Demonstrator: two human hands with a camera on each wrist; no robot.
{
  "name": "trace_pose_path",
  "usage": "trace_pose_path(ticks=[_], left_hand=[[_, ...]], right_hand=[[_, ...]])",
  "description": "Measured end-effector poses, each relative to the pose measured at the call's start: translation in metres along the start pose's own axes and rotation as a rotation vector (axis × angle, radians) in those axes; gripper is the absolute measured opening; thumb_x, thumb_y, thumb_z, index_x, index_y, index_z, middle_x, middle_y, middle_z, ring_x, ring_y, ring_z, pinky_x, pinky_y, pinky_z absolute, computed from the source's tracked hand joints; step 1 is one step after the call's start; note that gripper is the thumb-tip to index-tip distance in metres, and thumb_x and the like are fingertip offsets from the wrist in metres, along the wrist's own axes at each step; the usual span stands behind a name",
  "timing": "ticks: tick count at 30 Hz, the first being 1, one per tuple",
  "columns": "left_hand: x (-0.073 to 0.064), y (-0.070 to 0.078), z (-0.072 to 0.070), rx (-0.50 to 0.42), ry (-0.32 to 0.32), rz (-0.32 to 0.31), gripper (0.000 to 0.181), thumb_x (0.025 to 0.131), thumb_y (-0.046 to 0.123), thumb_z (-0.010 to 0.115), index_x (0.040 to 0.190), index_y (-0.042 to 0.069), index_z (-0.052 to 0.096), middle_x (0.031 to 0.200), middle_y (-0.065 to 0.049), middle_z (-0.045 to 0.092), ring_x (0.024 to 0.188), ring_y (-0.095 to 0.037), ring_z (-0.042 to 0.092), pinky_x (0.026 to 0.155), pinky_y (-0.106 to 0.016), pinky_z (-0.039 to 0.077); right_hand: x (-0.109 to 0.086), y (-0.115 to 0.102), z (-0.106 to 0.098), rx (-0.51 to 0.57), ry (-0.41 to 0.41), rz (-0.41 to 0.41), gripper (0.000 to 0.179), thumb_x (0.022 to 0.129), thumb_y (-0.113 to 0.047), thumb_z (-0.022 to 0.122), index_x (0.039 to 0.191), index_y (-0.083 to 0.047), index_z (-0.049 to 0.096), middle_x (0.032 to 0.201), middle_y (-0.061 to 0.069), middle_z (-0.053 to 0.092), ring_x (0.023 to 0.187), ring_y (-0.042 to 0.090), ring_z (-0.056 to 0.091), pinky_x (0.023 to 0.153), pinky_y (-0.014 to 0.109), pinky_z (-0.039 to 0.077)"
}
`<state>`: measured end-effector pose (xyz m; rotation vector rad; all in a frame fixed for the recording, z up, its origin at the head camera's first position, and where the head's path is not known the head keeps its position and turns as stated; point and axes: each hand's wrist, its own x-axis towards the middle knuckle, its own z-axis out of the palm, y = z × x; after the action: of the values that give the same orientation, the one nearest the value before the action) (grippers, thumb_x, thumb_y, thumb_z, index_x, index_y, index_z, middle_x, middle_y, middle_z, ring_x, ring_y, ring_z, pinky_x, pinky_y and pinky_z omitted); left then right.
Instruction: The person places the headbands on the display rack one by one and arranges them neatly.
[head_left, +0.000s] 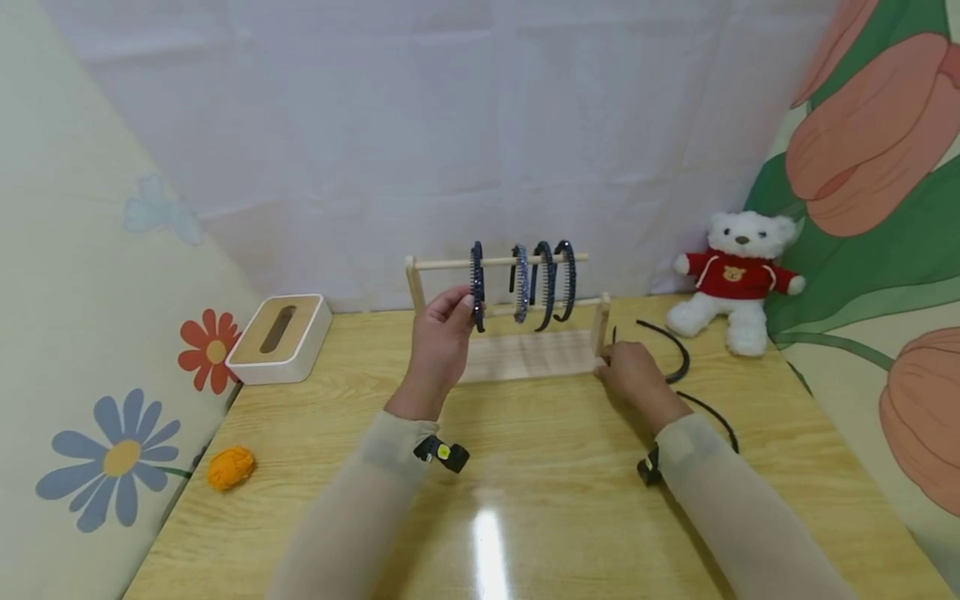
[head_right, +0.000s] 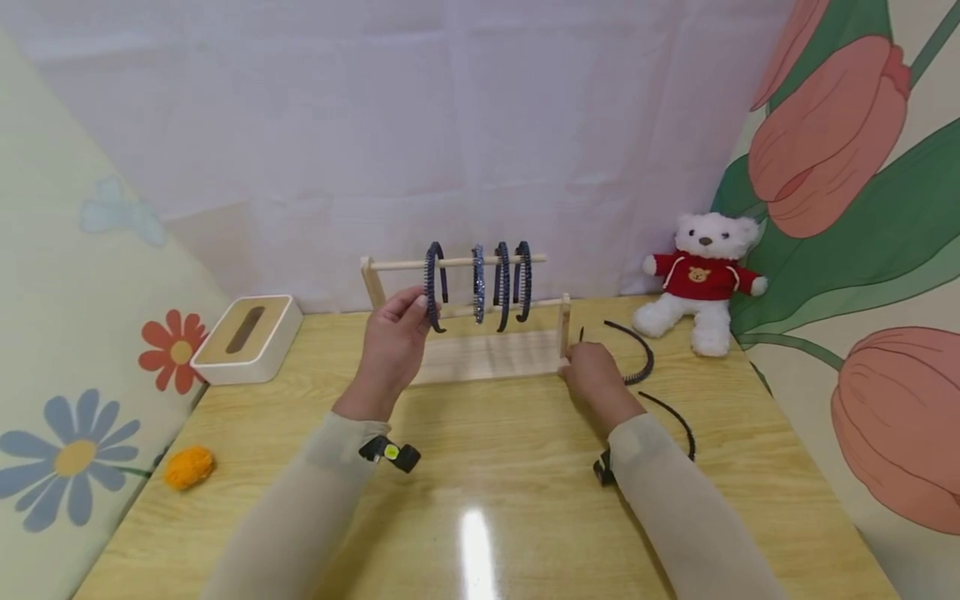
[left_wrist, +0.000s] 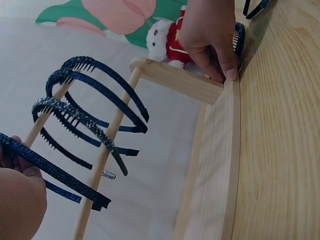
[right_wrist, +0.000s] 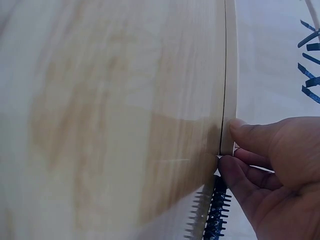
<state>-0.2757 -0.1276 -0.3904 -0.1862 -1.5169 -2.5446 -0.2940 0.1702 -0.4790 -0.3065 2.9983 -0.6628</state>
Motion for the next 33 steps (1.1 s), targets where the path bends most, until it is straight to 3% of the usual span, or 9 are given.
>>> trace_pose_path(ticks=[5,9,13,21,33], left_hand=[[0.003,-0.007,0.011,0.019,0.001,-0.021,0.03,0.109,-0.008,0.057,0.098,0.014,0.075,0.098,0.0,0.072,0.09,-0.013,0.07,0.093,-0.024,0.061],[0.003,-0.01,0.016,0.08,0.007,-0.033,0.016,0.108,-0.006,0.059,0.114,-0.002,0.073,0.101,-0.002,0.072,0.091,-0.013,0.071,0.095,-0.024,0.062],[0.004,-0.013,0.02,0.123,0.004,-0.038,0.019,0.109,-0.005,0.059,0.125,-0.012,0.066,0.104,-0.004,0.073,0.093,-0.011,0.071,0.1,-0.027,0.062],[0.006,-0.019,0.023,0.123,0.0,-0.049,0.016,0.11,-0.004,0.059,0.121,-0.005,0.07,0.105,-0.003,0.072,0.098,-0.016,0.071,0.1,-0.025,0.061],[0.009,-0.027,0.024,0.145,0.011,-0.054,0.016,0.109,-0.003,0.061,0.122,-0.005,0.07,0.107,-0.008,0.072,0.104,-0.023,0.07,0.099,-0.025,0.062]], right_hand=[[0.0,0.0,0.001,-0.005,0.003,-0.002,0.024,0.106,-0.019,0.073,0.12,-0.001,0.079,0.113,0.021,0.079,0.105,0.039,0.074,0.09,0.053,0.061],[0.0,0.0,0.001,-0.009,0.007,-0.011,0.022,0.106,-0.018,0.073,0.117,-0.001,0.079,0.109,0.02,0.079,0.102,0.038,0.074,0.088,0.052,0.061],[0.0,0.0,0.002,-0.001,0.007,-0.013,0.022,0.106,-0.018,0.073,0.118,-0.001,0.079,0.11,0.02,0.079,0.103,0.038,0.074,0.088,0.052,0.061],[0.0,0.0,0.002,0.017,0.009,-0.003,0.022,0.106,-0.019,0.073,0.118,-0.001,0.079,0.111,0.02,0.079,0.103,0.038,0.074,0.089,0.052,0.061],[0.001,0.001,0.0,0.008,-0.001,0.01,0.024,0.106,-0.02,0.073,0.121,-0.001,0.079,0.114,0.02,0.079,0.108,0.04,0.074,0.094,0.054,0.061]])
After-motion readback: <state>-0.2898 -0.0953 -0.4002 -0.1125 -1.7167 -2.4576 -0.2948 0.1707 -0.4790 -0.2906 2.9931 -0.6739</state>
